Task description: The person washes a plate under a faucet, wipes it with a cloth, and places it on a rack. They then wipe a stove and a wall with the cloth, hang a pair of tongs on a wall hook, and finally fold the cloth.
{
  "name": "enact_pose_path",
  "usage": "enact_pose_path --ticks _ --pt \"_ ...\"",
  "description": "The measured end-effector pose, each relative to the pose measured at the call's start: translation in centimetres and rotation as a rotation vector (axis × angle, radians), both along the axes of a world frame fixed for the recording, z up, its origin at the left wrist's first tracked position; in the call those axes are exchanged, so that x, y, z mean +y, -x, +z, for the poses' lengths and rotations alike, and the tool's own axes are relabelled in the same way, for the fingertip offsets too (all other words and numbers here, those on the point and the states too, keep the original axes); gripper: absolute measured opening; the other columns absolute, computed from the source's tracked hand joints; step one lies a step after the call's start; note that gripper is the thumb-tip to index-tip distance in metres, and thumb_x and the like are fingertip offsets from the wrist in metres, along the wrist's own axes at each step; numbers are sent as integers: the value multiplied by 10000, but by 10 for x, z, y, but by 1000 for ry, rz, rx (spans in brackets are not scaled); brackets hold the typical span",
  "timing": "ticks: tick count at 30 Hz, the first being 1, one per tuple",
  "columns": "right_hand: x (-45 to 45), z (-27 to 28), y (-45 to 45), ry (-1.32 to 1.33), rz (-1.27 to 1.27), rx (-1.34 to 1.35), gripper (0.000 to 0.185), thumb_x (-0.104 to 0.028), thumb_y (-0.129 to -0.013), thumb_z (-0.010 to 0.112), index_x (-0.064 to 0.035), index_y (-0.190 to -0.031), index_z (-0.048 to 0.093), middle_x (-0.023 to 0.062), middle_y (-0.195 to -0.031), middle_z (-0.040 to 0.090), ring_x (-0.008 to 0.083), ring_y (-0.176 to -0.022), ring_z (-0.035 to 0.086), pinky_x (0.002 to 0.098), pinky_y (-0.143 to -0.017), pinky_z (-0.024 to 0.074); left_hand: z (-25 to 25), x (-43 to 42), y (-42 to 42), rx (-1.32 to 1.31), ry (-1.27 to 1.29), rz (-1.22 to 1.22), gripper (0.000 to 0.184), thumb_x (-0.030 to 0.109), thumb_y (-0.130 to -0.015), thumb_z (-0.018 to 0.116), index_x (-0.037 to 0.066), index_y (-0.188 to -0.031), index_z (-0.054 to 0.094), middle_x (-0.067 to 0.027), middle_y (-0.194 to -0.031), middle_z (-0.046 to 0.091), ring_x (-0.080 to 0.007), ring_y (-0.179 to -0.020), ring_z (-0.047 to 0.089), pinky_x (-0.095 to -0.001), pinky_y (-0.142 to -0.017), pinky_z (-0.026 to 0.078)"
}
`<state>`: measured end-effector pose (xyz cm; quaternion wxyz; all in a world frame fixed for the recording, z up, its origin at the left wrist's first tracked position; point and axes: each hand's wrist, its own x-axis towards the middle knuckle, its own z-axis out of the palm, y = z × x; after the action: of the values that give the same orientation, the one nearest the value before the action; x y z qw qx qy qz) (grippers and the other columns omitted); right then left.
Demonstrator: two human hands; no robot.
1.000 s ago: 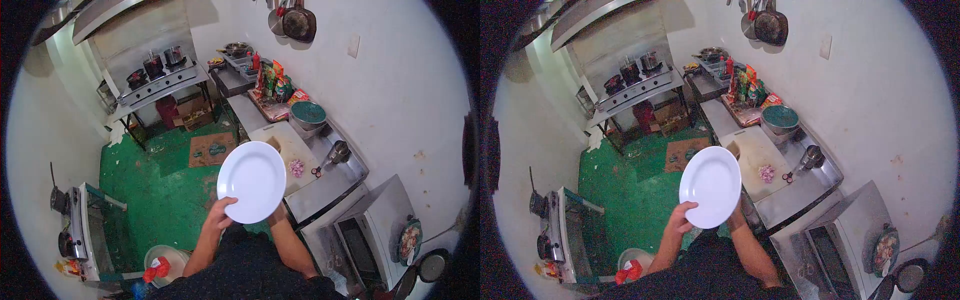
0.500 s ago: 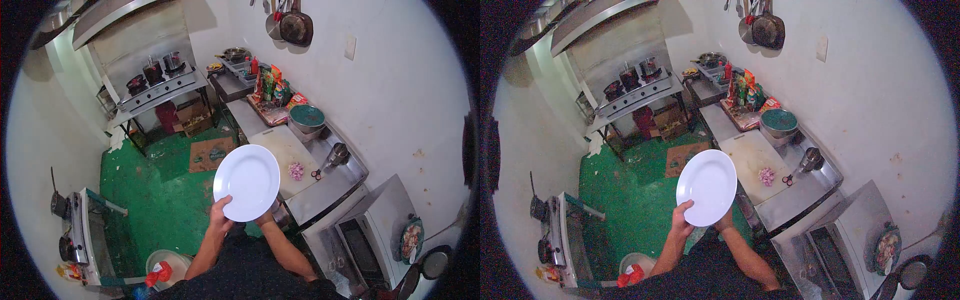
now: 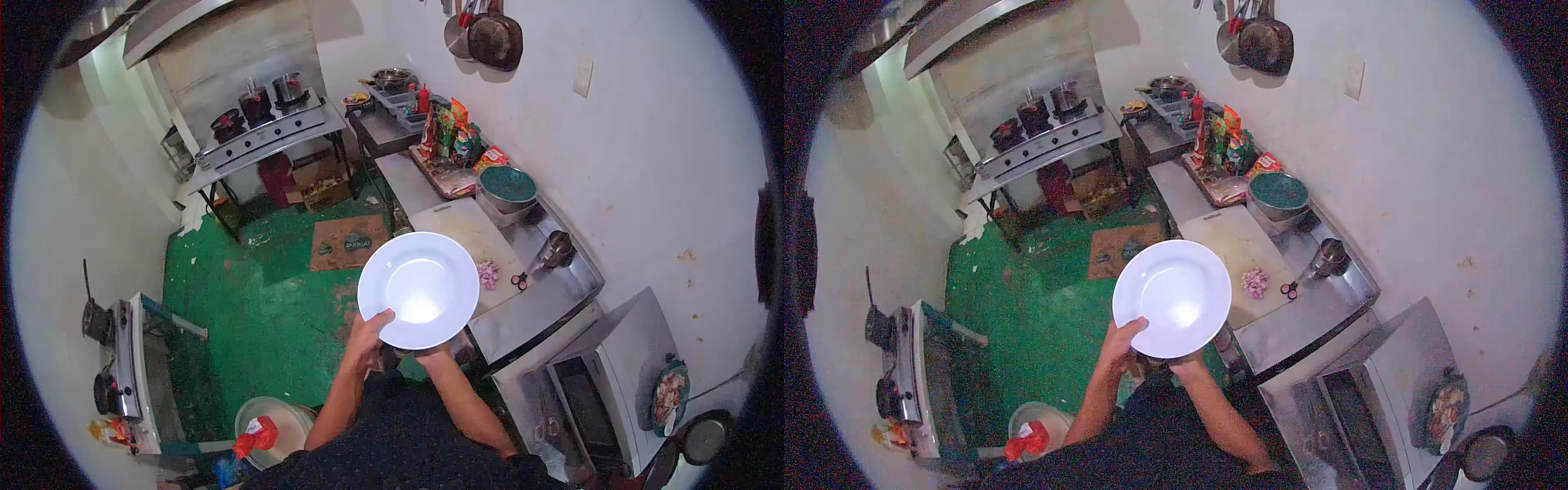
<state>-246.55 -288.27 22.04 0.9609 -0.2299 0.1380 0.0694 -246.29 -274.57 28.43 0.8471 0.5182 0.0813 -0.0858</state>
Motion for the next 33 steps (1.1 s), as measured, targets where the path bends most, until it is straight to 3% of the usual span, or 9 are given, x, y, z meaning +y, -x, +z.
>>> enact_pose_path --ticks 8,11,12,20,21,23,28,31,33 --pt "-9 26 3 -51 -96 37 464 -384 -974 486 -74 -1319 473 102 -1240 572 278 -1085 601 425 -886 530 20 8 8 12 -174 -12 507 148 -801 695 -48 -1242 540 -150 -1086 656 -248 -955 651 -377 -828 521" --pt "-45 30 -9 140 -112 -55 431 -371 -988 474 -56 -1282 497 114 -1203 590 266 -1072 608 419 -886 524 17 29 5 68 -100 24 512 138 -801 691 -57 -1247 531 -159 -1087 655 -265 -966 656 -398 -840 534" --pt "-50 57 -9 278 -244 0 402 -354 -1000 464 -40 -1245 515 126 -1169 606 249 -1041 623 412 -879 523 15 36 5 51 88 25 528 132 -802 691 -67 -1258 514 -171 -1111 648 -286 -991 656 -423 -875 536" --pt "-64 109 -8 29 -175 -241 458 -399 -1008 423 -62 -1309 498 79 -1225 603 233 -1129 576 397 -987 448 14 41 1 132 397 -81 582 274 -900 577 -75 -1338 419 -208 -1245 583 -346 -1097 608 -473 -967 494" --pt "-62 109 -6 -51 -131 -229 468 -408 -1010 411 -65 -1316 495 74 -1237 600 232 -1138 571 399 -1005 433 18 40 -2 134 438 -129 561 256 -902 573 -70 -1334 424 -197 -1230 590 -318 -1084 612 -435 -911 521" --pt "-59 106 -8 25 -115 -244 482 -413 -1018 375 -70 -1339 480 64 -1278 580 227 -1173 544 408 -1037 400 12 47 -11 204 540 -190 552 195 -890 582 -88 -1330 408 -191 -1193 607 -297 -1054 626 -414 -858 550" --pt "-27 124 6 425 -195 -465 613 -460 -1006 343 -84 -1487 285 91 -1447 417 233 -1340 392 404 -1121 308 23 25 -18 158 287 -49 529 75 -825 621 -125 -1282 443 -219 -1176 615 -299 -1005 656 -410 -878 553" --pt "-32 135 -6 361 -230 -569 642 -475 -993 367 -89 -1496 265 93 -1443 422 241 -1326 415 401 -1106 338 22 18 -15 149 289 -163 510 68 -812 631 -131 -1254 473 -226 -1171 619 -298 -985 666 -396 -884 553" --pt "-45 124 -19 286 -163 -462 598 -464 -987 379 -70 -1436 366 110 -1346 515 249 -1218 524 401 -1017 441 20 19 -13 147 287 -223 491 69 -807 639 -127 -1235 497 -222 -1131 638 -297 -956 675 -403 -865 561"
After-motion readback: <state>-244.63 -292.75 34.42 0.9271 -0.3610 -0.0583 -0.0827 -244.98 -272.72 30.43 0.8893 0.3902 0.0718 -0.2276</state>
